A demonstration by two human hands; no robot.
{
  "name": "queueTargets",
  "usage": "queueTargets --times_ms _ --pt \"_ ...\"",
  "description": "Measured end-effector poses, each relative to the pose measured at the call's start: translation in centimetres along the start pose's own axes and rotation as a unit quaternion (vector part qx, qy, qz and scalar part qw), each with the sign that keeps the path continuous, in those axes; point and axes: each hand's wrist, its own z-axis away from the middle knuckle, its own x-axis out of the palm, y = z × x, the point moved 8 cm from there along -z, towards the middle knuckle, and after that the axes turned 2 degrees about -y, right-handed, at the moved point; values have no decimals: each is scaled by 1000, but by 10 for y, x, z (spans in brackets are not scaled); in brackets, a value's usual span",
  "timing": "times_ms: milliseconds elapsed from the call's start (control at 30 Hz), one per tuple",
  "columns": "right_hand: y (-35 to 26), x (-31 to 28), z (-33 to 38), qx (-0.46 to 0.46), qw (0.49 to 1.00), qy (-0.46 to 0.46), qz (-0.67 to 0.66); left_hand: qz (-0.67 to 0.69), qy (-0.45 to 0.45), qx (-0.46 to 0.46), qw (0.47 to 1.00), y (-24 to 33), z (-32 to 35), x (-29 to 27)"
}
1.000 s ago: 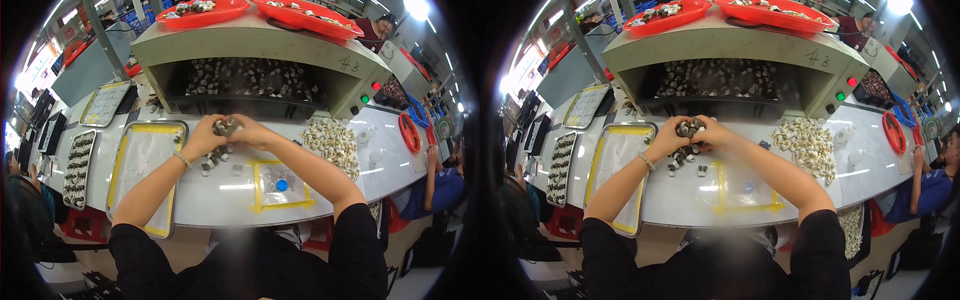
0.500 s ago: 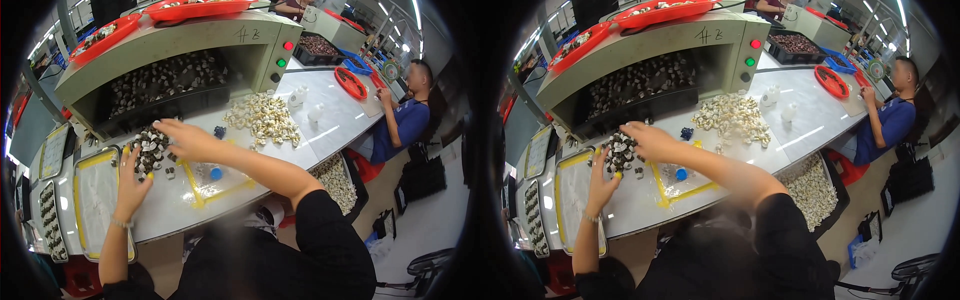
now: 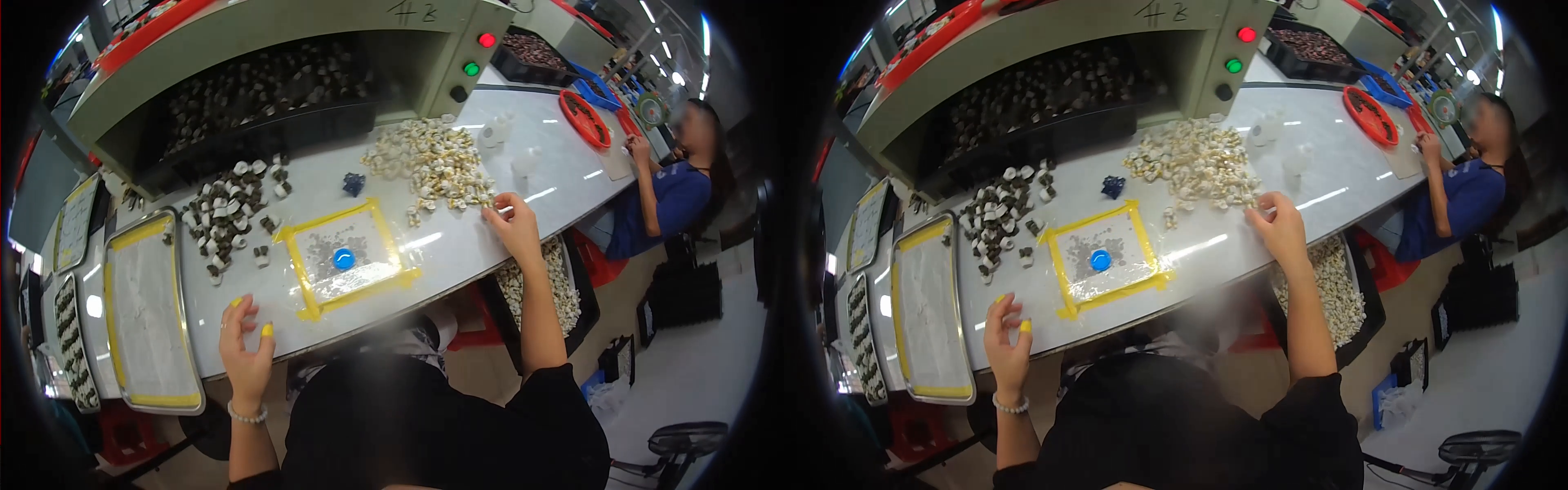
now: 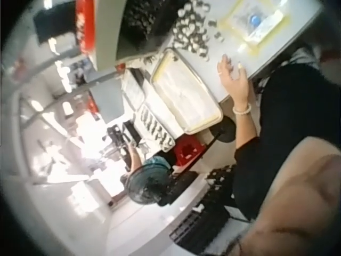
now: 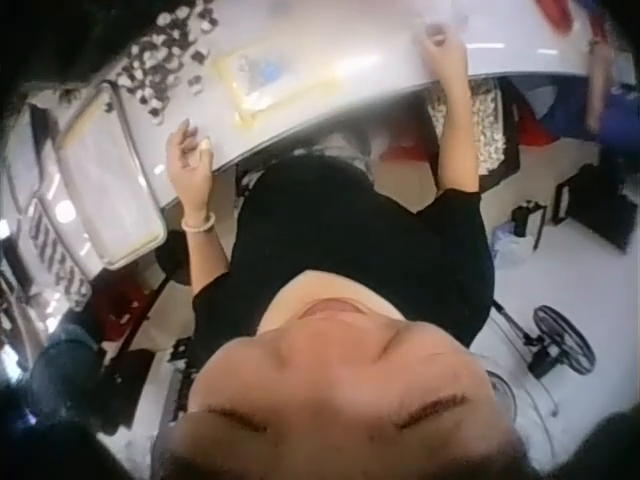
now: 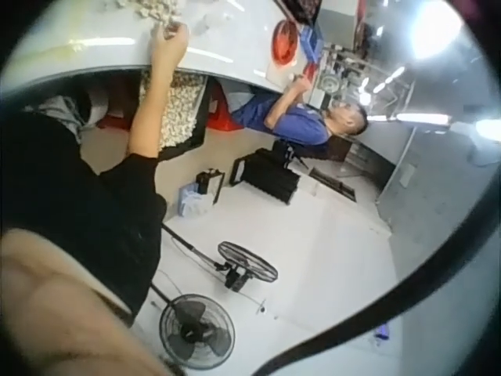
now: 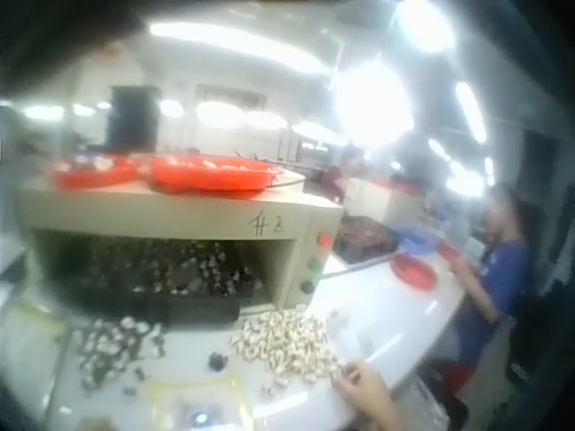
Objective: The person assembles small white and gray components by gluing them together with a glue applicator, then organizes the assembled parts onto a tray.
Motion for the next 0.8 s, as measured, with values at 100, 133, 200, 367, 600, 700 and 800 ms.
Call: queueTargets --times_ms 100,133,200,367,600,700,800 --pt "-6 5 2 -48 998 44 24 -48 -12 6 999 5 -28 12" --pt "-7 5 4 -32 998 44 17 -77 -16 -1 997 8 -36 15" --pt "-20 10 14 -20 999 40 7 -119 6 15 993 4 -44 18" --pt "-83 64 52 -87 972 -130 -178 -267 17 138 954 23 -59 38" --pt "-150 105 68 -199 946 -197 -161 -185 -104 8 977 1 -70 51" --pt "-146 105 64 -220 953 -182 -105 -164 -112 -42 979 2 -64 43" --pt "-143 104 62 -246 953 -159 -71 -169 -160 -2 972 8 -58 43"
